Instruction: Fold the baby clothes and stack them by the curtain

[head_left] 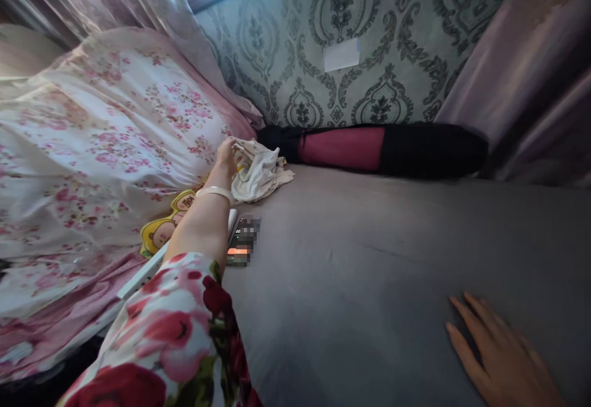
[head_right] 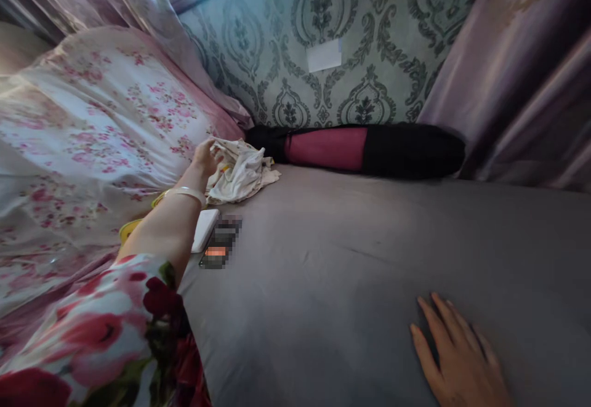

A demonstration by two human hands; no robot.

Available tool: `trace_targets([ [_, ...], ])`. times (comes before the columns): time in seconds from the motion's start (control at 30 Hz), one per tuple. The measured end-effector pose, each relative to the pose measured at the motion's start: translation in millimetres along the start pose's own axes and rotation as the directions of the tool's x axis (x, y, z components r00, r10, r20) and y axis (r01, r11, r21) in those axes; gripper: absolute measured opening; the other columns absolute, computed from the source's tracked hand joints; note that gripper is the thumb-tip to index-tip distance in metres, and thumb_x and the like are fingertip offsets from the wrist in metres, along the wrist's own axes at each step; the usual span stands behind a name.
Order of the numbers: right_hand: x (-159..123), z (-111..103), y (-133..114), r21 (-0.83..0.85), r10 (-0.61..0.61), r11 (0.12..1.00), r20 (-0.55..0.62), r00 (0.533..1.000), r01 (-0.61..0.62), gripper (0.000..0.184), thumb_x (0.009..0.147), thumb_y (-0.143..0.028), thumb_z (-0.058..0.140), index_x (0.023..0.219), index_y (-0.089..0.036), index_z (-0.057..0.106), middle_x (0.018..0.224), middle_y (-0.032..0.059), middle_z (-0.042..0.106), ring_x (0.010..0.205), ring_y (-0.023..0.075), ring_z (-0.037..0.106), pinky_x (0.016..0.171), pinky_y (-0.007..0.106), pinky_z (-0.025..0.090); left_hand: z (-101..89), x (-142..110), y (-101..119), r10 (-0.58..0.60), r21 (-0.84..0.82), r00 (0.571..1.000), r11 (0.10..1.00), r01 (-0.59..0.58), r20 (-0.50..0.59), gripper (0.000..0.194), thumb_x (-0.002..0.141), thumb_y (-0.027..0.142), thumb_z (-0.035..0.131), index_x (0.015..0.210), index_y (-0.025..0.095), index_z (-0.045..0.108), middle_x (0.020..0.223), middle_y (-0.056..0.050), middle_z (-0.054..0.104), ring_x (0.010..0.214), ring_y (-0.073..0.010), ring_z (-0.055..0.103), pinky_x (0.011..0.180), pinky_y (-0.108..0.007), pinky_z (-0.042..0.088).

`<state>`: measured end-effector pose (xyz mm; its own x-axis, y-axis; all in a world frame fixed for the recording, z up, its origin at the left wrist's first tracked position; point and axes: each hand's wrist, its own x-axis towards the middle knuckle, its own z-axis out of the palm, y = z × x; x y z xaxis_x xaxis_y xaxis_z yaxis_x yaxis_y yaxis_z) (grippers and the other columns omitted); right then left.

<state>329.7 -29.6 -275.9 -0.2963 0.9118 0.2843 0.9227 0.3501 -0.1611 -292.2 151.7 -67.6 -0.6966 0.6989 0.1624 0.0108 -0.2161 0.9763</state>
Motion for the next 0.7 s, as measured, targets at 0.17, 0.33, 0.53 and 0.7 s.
trace_targets([
  [0.17, 2, -3, -2, 0.008, -0.015, 1.000, -0.009, 1.000, 0.015, 0.061, 0.090, -0.050, 0.029, 0.134, -0.015, 0.052, 0.143, 0.0161, 0.050, 0.132, 0.0349, 0.045, 0.105, 0.055, 0.038, 18.5, -7, 34, 0.088, -0.134, 0.996, 0.987, -0.085, 0.016, 0.020, 0.072, 0.035, 0.069, 0.084, 0.024, 0.057, 0.079, 0.003, 0.060, 0.080, -0.0136, 0.059, 0.073, -0.025, 0.042],
  [0.33, 3, -3, -3, -0.008, -0.024, 1.000, -0.034, 0.999, 0.024, 0.065, 0.090, -0.051, 0.025, 0.134, -0.011, 0.052, 0.144, 0.0173, 0.047, 0.133, 0.0348, 0.043, 0.107, 0.054, 0.036, 31.2, -30, 65, 0.152, -0.110, 0.972, 0.985, -0.134, 0.177, 0.027, 0.076, 0.039, 0.068, 0.098, 0.025, 0.061, 0.082, -0.001, 0.063, 0.089, -0.0179, 0.062, 0.076, -0.028, 0.042],
  [0.53, 4, -7, -7, -0.053, -0.031, 0.998, -0.026, 0.999, 0.030, 0.066, 0.092, -0.051, 0.023, 0.133, -0.009, 0.053, 0.142, 0.0182, 0.049, 0.132, 0.0355, 0.044, 0.106, 0.054, 0.037, 41.1, -68, 98, 0.219, -0.205, 0.922, 0.966, -0.158, 0.320, 0.017, 0.086, 0.030, 0.059, 0.103, 0.024, 0.058, 0.090, 0.000, 0.064, 0.100, -0.0170, 0.058, 0.087, -0.030, 0.042],
  [0.7, 6, -10, -10, -0.072, -0.032, 0.997, -0.017, 0.999, 0.030, 0.067, 0.091, -0.050, 0.022, 0.132, -0.008, 0.054, 0.141, 0.0192, 0.051, 0.130, 0.0358, 0.046, 0.105, 0.054, 0.037, 56.2, -104, 116, 0.232, -0.349, 0.874, 0.934, -0.077, 0.427, 0.020, 0.096, 0.014, 0.040, 0.102, 0.020, 0.057, 0.083, 0.002, 0.062, 0.092, -0.0114, 0.056, 0.096, -0.033, 0.041],
])
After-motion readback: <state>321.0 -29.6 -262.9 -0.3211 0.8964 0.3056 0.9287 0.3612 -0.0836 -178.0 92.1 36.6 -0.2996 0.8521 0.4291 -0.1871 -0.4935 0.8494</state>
